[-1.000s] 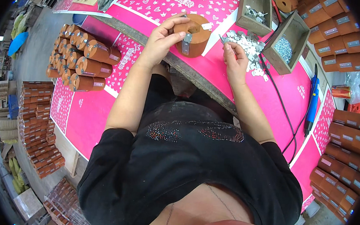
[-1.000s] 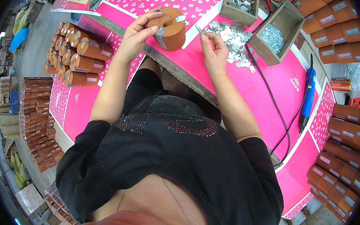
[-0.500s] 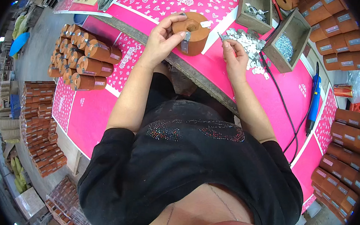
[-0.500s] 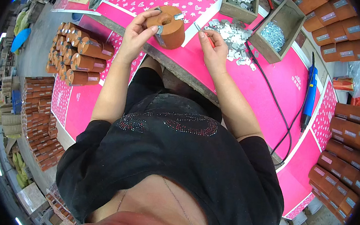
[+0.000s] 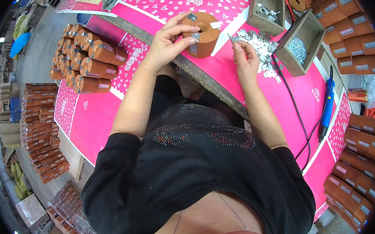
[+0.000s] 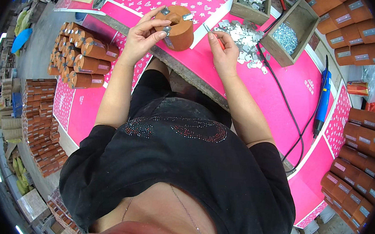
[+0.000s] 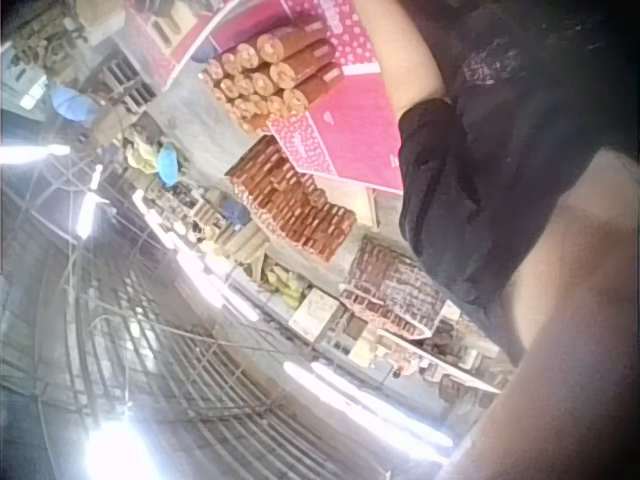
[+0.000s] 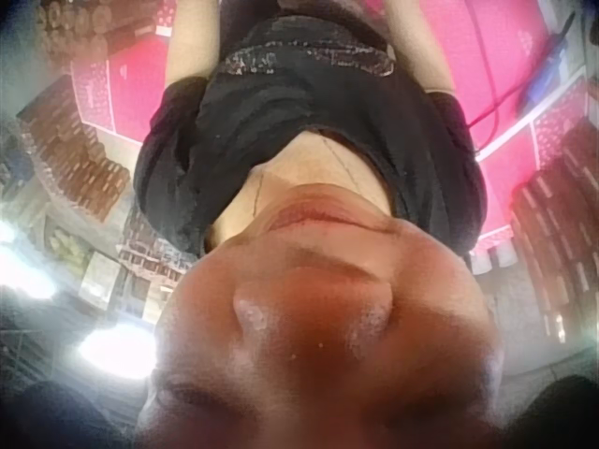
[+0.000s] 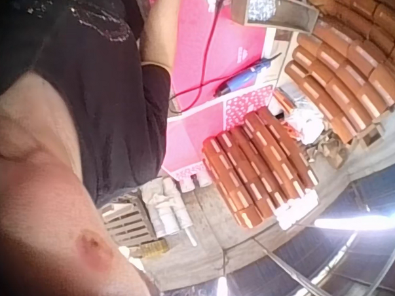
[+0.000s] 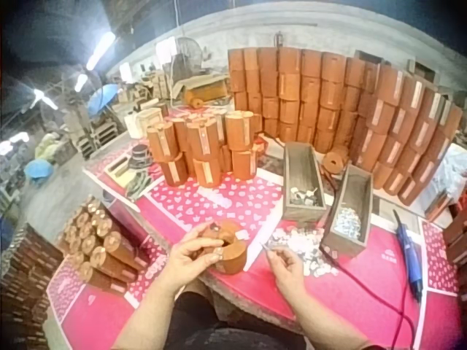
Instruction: Assembling small metal components onto cylindrical parts at a workbench.
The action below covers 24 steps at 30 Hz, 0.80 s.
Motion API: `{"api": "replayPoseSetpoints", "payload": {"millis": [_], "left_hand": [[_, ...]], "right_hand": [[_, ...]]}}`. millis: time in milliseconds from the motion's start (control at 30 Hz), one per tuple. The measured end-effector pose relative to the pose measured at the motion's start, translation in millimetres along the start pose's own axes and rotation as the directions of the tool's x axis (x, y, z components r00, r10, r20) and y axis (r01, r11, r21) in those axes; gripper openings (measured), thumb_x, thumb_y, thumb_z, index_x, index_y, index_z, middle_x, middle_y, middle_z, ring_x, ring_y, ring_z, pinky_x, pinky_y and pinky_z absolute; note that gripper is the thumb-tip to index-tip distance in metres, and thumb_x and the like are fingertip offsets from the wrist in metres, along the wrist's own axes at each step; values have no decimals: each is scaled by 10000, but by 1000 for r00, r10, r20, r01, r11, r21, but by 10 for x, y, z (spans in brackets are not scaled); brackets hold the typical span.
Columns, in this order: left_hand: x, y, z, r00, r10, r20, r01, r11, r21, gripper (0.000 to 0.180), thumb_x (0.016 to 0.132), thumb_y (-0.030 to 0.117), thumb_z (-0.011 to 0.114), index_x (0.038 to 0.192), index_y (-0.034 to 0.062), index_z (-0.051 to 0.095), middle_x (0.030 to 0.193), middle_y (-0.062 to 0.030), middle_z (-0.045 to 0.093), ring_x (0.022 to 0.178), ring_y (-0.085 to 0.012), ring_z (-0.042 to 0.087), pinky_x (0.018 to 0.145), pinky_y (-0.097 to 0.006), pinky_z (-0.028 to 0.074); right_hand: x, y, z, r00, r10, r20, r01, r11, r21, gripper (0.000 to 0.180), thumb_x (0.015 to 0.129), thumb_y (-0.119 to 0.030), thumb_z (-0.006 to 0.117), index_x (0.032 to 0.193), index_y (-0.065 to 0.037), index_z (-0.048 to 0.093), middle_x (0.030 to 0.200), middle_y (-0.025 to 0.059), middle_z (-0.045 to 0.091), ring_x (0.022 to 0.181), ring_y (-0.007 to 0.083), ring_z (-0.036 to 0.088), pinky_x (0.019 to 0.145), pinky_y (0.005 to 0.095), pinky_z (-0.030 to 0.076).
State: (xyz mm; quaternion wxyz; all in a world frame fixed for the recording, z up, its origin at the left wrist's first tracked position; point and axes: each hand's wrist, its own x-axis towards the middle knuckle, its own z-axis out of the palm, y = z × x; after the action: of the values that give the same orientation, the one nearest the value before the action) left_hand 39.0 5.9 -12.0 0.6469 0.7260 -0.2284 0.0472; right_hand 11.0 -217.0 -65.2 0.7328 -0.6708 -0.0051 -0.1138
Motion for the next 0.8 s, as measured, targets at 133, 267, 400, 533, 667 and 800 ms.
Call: {"api": "replayPoseSetpoints", "payload": {"millis": [133,267,400,533,667,800], "left_hand": [[9,36,13,1000,-6,12,6,1000,8,306,710,182,738,1000,111,670,1306,-150,429,1201,-259,430,958,-345,390],[10,279,277,985,158,-74,-106,878,468,369,646,284,767,928,82,644,1302,-198,385,1182,-332,418,947,-400,384],[35,377,431,968,232,-97,-88,674,734,324,632,265,760,834,55,617,1261,-186,431,1141,-368,428,937,-444,372],[131,429,214,945,275,175,-298,513,805,335,667,185,731,932,20,611,1229,-120,509,1155,-331,463,927,-367,408],[125,370,-165,982,135,128,-187,717,671,382,666,200,711,973,-10,622,1192,-110,539,1128,-271,491,923,-343,412],[80,420,68,987,122,-102,-18,722,691,353,662,224,737,907,-10,635,1122,-112,579,1069,-284,531,900,-367,430]], "right_hand": [[1,-14,-8,999,38,-18,-37,999,31,182,853,-172,631,909,-4,593,782,-28,580,692,27,473,614,175,388],[9,16,-22,998,56,-10,-55,996,64,177,852,-170,631,909,-6,595,774,-29,577,686,24,470,606,172,381],[-3,-45,15,999,53,-11,-52,996,79,175,853,-175,631,906,-12,596,749,-37,560,660,18,453,581,168,365],[0,13,-68,997,74,1,-74,991,110,182,853,-181,631,905,-11,596,752,-38,559,657,18,448,577,169,362],[12,-23,-31,997,71,5,-72,994,87,179,855,-180,629,902,-11,599,752,-42,554,656,21,442,577,170,356],[16,-14,-24,999,48,-8,-47,994,103,169,856,-174,626,897,-13,599,744,-47,545,649,21,433,573,170,348]]}}
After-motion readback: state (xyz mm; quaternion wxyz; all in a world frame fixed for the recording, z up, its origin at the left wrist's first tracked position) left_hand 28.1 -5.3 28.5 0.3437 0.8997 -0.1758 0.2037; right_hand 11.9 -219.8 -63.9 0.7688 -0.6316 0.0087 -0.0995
